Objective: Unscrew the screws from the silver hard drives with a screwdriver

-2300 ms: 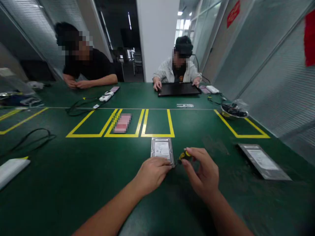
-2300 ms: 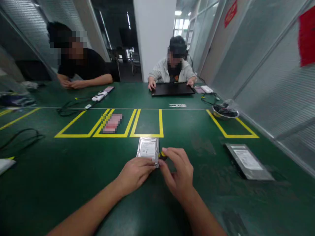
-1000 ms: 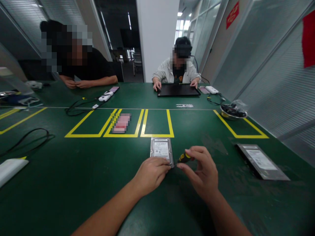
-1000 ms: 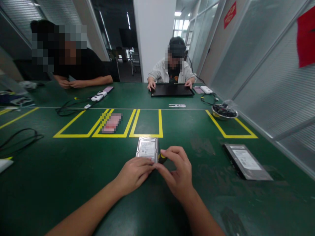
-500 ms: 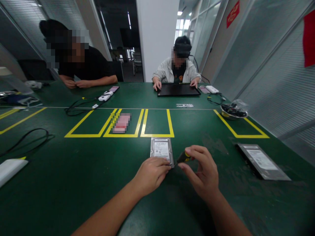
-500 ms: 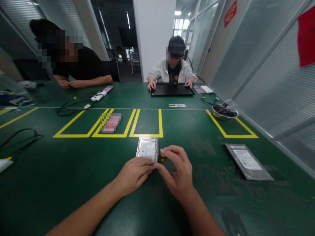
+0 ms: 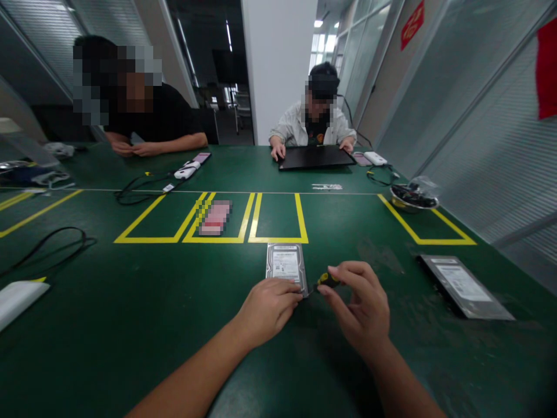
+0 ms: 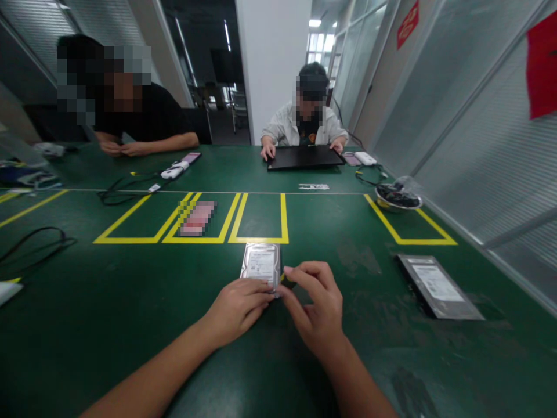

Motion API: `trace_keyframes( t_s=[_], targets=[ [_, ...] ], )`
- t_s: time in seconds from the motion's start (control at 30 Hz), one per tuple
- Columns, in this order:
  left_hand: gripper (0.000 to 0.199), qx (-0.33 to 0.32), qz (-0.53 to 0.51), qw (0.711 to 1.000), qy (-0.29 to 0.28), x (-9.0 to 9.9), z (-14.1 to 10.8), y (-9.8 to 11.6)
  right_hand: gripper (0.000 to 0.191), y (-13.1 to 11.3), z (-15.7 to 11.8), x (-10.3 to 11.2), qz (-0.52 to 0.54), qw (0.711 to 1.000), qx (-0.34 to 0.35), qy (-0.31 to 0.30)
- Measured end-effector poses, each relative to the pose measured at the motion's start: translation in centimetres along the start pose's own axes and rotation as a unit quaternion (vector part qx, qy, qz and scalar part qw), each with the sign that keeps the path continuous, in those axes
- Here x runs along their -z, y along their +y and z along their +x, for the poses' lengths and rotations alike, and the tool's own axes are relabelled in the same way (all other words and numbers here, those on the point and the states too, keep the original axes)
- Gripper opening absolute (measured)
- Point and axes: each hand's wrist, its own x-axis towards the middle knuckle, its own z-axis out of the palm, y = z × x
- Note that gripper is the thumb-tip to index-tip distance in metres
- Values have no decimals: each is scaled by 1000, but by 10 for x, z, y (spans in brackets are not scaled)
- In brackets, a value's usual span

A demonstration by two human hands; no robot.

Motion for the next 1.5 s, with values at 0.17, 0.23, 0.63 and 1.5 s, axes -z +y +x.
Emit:
trace_keyframes(
  t_s=[0.17,0.23,0.63,1.5],
  targets=[
    [27,4,-5,1000,-3,0,0,1,49,-1,1,1,22,999,3,-26],
    [27,6,-3,1000,-5,0,0,1,48,0,0,1,15,1000,-1,-19],
    [26,5,0,1000,-4,1,0,0,53,-1,1,0,28,1000,3,-10],
    [27,6,-2,1000,-10,0,0,-1,47,5,-3,-1,21,999,-30,-7]
  ],
)
